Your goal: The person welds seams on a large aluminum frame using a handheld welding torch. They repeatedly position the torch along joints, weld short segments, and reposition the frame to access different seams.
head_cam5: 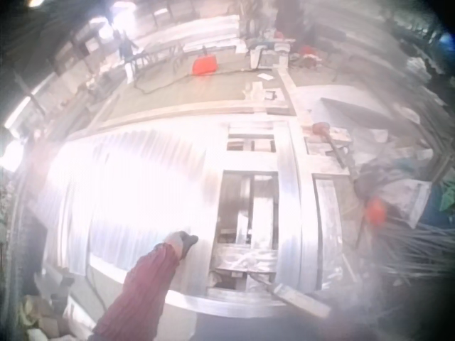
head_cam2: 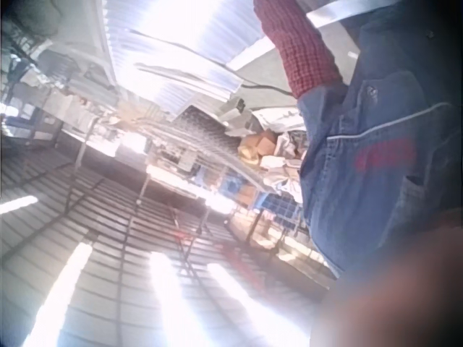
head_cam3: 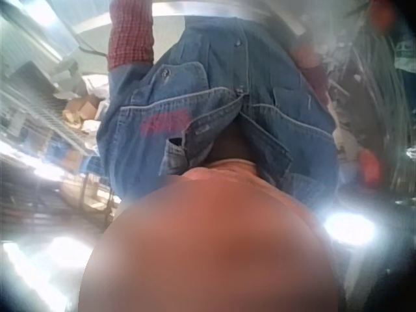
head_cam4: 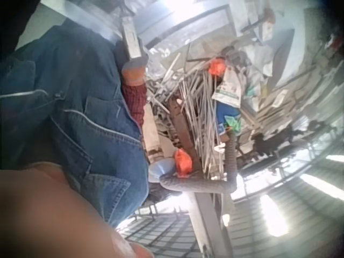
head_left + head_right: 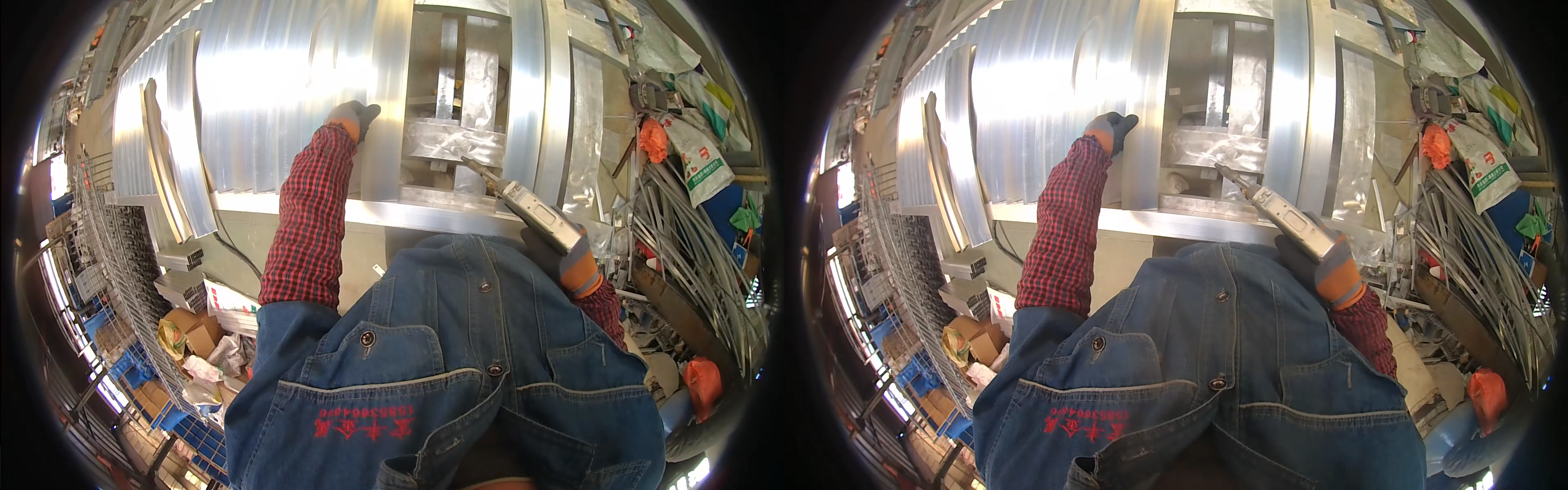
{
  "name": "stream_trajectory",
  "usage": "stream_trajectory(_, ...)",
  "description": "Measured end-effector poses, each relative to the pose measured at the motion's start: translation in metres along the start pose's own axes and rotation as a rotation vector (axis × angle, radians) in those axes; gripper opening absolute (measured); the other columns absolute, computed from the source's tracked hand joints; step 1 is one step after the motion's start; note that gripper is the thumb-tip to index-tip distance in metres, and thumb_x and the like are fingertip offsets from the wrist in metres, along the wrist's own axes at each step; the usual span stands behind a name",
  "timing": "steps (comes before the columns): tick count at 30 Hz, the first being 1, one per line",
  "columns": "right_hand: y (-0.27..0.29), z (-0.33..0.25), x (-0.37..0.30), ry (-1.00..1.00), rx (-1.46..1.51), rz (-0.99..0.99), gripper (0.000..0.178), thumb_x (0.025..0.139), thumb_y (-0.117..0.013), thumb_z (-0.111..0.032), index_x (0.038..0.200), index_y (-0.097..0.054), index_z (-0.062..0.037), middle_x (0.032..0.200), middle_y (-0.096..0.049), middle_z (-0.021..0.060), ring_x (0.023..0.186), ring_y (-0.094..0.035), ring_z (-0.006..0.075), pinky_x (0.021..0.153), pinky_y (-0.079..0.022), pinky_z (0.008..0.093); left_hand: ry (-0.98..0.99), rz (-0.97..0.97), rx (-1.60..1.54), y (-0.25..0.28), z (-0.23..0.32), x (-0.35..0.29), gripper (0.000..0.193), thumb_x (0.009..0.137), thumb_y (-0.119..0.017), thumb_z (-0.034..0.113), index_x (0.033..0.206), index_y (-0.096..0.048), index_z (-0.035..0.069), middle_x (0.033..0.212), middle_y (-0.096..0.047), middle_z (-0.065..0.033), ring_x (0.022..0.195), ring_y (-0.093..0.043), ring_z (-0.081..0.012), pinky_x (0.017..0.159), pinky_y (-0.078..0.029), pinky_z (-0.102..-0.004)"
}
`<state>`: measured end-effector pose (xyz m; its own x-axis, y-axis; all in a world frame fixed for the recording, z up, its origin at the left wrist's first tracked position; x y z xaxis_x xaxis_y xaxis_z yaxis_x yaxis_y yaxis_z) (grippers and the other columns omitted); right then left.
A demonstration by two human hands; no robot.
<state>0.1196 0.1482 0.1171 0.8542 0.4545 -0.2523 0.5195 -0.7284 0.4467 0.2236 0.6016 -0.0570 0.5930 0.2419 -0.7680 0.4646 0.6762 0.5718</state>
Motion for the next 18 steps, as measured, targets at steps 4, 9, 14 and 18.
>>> stream_trajectory(4,0.013,-0.036,0.015,0.033,-0.080,-0.056,0.035,0.095,-0.083,-0.010,0.127,-0.074,-0.0010,0.110,-0.080,0.0151,0.095,-0.080,0.0268,0.081,-0.062,0.0379,-0.028,0.048,0.208,0.012,0.015,-0.003,0.071,0.101,-0.062,0.067,0.138,-0.075,0.008,0.128,-0.079,-0.0163,0.116,-0.075,-0.0344,0.104,-0.056,-0.0470)
stream_trajectory(9,0.040,-0.097,0.035,0.307,-0.348,-0.114,0.033,0.094,-0.084,-0.009,0.125,-0.075,-0.0001,0.110,-0.080,0.0150,0.096,-0.081,0.0271,0.083,-0.063,0.0367,0.016,0.026,0.200,0.014,0.012,-0.001,0.069,0.101,-0.062,0.067,0.137,-0.076,0.010,0.131,-0.078,-0.0154,0.123,-0.072,-0.0351,0.110,-0.054,-0.0466)
stream_trajectory(14,0.060,-0.125,0.067,0.375,-0.497,-0.235,0.035,0.090,-0.087,-0.009,0.123,-0.078,-0.0042,0.120,-0.080,0.0149,0.105,-0.080,0.0311,0.088,-0.066,0.0394,0.017,0.001,0.203,0.013,0.011,0.000,0.068,0.101,-0.064,0.066,0.138,-0.076,0.011,0.133,-0.078,-0.0153,0.126,-0.071,-0.0352,0.111,-0.053,-0.0463)
stream_trajectory(18,0.069,-0.141,0.106,0.415,-0.505,-0.184,0.037,0.089,-0.087,-0.009,0.124,-0.077,-0.0013,0.109,-0.079,0.0114,0.096,-0.076,0.0216,0.083,-0.063,0.0355,0.055,-0.040,0.171,0.013,0.010,-0.003,0.068,0.100,-0.064,0.067,0.140,-0.076,0.012,0.135,-0.077,-0.0138,0.129,-0.070,-0.0349,0.113,-0.053,-0.0465)
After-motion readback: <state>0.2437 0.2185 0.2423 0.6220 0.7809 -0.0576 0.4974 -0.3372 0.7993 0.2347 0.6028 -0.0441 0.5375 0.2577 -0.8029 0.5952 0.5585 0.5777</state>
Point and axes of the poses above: each hand's wrist, its own x-axis towards the middle knuckle, its own y-axis out of the back of the hand, z = x × y, the point moved 10 cm from there along x, towards the middle knuckle
